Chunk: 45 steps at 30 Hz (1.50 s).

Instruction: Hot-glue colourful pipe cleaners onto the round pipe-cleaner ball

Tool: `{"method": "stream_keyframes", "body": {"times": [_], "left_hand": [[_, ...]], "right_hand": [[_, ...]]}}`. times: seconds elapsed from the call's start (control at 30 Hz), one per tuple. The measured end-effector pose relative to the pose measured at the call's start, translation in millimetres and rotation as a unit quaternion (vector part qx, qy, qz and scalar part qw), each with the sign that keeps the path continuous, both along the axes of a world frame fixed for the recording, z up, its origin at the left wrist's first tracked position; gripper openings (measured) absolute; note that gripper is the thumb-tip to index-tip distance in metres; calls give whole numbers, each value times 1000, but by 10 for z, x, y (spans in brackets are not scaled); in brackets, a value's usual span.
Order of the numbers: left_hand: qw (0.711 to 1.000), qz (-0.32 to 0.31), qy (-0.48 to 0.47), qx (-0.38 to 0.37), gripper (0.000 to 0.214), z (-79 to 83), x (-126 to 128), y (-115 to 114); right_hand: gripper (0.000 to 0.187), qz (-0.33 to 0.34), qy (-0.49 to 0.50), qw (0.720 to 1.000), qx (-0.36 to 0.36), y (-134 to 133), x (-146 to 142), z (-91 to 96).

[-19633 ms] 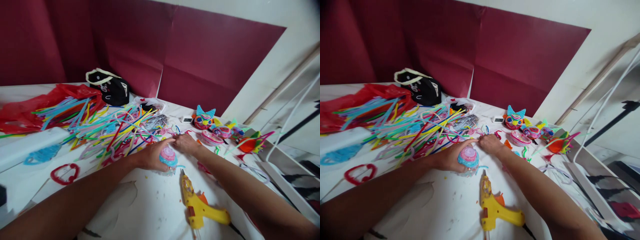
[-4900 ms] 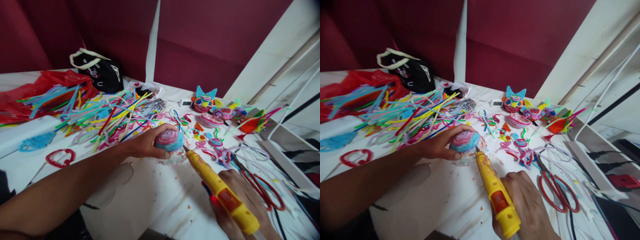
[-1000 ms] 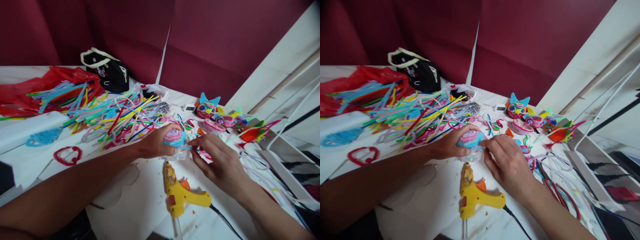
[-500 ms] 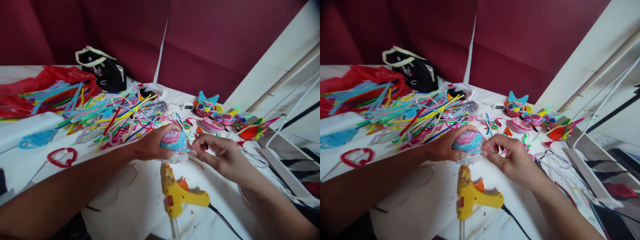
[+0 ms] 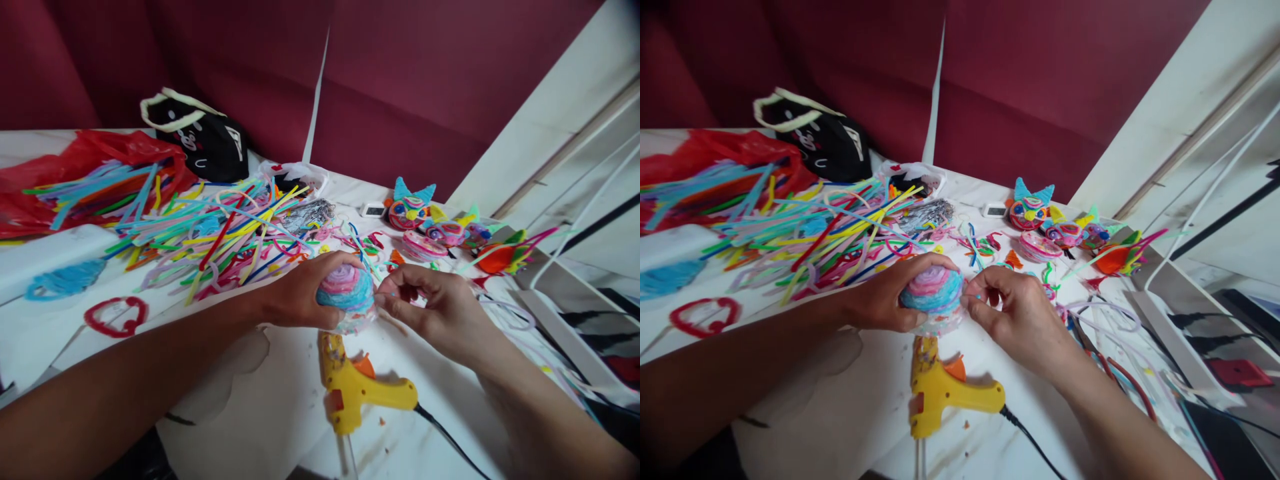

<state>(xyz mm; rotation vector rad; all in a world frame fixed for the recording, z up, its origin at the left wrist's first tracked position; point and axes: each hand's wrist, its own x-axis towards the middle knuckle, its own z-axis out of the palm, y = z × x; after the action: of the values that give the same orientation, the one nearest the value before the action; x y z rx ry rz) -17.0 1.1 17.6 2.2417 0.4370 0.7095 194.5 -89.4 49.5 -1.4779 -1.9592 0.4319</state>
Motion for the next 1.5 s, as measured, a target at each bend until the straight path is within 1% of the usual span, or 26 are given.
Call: {"method": "stream_keyframes", "body": {"times": [0.13, 0.47, 0.57, 0.73, 0.83, 0.93, 1.03, 1.1, 1.2, 1.37, 1.5], "left_hand": [[1000, -5, 5, -7, 60, -8, 3, 1], [1000, -21, 15, -16, 62, -18, -6, 1], [999, -34, 17, -19, 62, -27, -16, -1], [998, -61, 10, -32, 63, -26, -31, 2], [996, -74, 3, -39, 63, -14, -35, 3], [995, -93, -9, -41, 63, -8, -35, 5], [992, -120, -17, -42, 64, -7, -35, 9], [990, -134, -22, -43, 66, -8, -35, 12], [988, -150, -33, -33, 68, -22, -35, 18], [980, -190, -50, -25, 71, -71, -19, 16], [974, -213, -77, -30, 71, -87, 3, -2]], "right_hand": [[5, -7, -1, 1000, -4, -7, -6, -13], [4, 11, 5, 1000, -10, -13, -17, -11], [2, 12, 23, 999, -29, -16, -3, 2], [10, 9, 76, 995, -62, -5, -12, 15], [20, 6, 156, 982, -108, 10, -42, 42], [34, -4, 252, 952, -175, 23, -74, 84], [42, -13, 301, 925, -233, 31, -91, 119], [44, -15, 319, 912, -258, 36, -88, 127], [43, -6, 334, 900, -280, 49, -65, 117], [42, 12, 312, 895, -318, 82, 3, 75], [43, 24, 309, 886, -345, 95, 23, 56]]}}
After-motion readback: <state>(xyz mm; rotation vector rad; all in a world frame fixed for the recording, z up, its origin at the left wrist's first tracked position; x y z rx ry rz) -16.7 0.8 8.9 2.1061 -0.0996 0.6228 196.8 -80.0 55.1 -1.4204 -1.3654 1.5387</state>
